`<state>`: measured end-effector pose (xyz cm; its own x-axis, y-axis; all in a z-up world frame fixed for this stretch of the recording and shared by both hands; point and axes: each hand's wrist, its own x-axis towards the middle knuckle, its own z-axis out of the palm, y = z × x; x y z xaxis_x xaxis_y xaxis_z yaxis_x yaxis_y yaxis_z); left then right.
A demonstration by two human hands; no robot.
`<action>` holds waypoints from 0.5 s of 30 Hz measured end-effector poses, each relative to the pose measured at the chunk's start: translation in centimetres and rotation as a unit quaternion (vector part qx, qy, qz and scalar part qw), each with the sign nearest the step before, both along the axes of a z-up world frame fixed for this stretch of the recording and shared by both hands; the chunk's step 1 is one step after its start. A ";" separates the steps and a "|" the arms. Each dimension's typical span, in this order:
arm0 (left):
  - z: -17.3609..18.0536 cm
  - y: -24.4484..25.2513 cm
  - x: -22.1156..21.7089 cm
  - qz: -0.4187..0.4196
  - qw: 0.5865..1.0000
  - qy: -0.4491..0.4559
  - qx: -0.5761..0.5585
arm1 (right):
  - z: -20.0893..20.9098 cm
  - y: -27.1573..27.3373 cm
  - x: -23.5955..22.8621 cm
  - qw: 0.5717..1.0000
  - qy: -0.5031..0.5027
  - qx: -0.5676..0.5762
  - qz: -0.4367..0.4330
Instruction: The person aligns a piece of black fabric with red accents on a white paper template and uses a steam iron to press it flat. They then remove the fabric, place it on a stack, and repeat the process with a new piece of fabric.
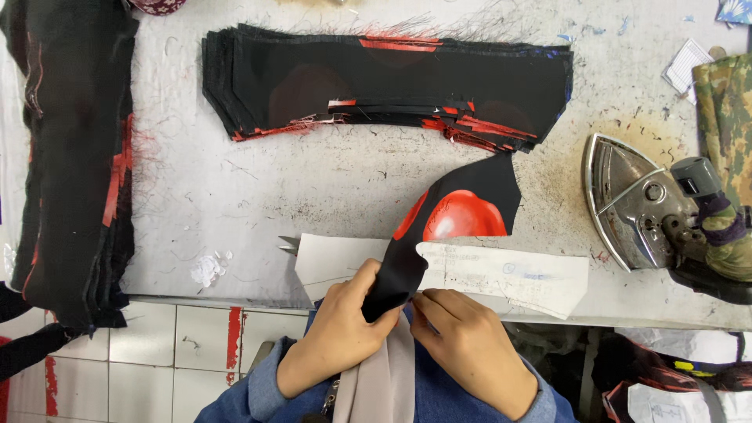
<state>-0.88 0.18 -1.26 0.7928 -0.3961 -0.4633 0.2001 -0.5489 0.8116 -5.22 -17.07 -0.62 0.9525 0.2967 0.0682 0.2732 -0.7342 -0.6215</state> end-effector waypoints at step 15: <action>-0.2 0.0 -0.2 0.009 0.999 0.009 -0.040 | 2.7 -1.7 1.7 0.987 0.102 0.115 0.045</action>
